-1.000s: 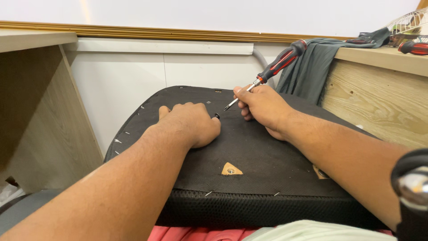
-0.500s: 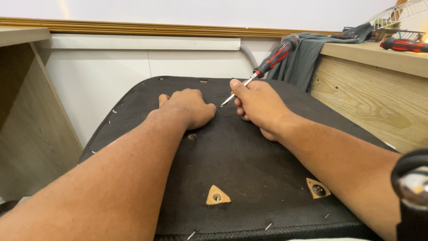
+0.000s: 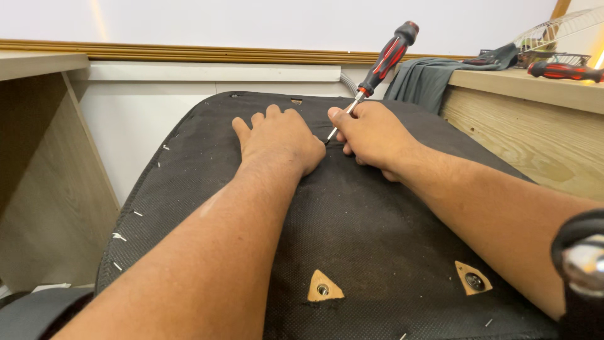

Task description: The person uses a screwdriver to remove screws from the underside of a black upholstered furniture piece. They unscrew fasteners one by one and place them on the surface.

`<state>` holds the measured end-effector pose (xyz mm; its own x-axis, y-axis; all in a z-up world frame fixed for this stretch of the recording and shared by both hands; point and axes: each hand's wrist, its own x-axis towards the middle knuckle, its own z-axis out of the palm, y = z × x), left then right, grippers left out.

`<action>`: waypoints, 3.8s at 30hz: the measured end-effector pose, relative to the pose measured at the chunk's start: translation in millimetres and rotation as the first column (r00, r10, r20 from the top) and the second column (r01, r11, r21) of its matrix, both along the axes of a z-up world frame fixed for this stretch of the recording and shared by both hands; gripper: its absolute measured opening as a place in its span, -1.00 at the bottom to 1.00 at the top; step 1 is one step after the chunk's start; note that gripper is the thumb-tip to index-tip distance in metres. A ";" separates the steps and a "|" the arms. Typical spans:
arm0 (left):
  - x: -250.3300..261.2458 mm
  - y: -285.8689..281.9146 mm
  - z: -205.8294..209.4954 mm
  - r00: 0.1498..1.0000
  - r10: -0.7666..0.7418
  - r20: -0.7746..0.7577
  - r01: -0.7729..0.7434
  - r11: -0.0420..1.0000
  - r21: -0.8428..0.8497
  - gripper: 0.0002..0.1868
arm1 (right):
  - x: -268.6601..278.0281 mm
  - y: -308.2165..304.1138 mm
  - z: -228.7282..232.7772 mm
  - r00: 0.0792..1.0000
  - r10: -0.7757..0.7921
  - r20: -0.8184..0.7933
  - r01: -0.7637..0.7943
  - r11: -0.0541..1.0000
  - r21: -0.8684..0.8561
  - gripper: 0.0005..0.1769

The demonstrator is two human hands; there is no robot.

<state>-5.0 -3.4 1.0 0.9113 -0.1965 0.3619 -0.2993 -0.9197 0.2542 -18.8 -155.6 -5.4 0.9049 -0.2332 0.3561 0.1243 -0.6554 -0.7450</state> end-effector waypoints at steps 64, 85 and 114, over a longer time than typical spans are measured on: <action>85.8 -12.3 -5.1 0.998 -0.033 -0.055 0.016 0.960 -0.281 -0.68 | 82.0 -20.5 -15.0 0.967 0.234 0.099 -0.223 0.968 -0.112 -0.75; 112.0 -12.3 -1.7 0.995 -0.026 -0.097 0.004 0.976 -0.219 -0.74 | 131.4 -11.1 -2.1 0.930 0.363 0.060 -0.354 0.836 0.419 -0.70; 32.4 -11.1 5.4 0.982 0.044 0.182 -0.037 0.998 -0.040 -0.75 | 42.6 4.9 9.8 0.857 0.311 0.410 -0.379 0.921 0.094 -0.76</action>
<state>27.3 -14.6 6.4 0.8358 -0.1441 0.5297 -0.3063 -0.9232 0.2323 23.8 -150.7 4.4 0.7403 -0.0172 0.6721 0.6143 -0.3891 -0.6865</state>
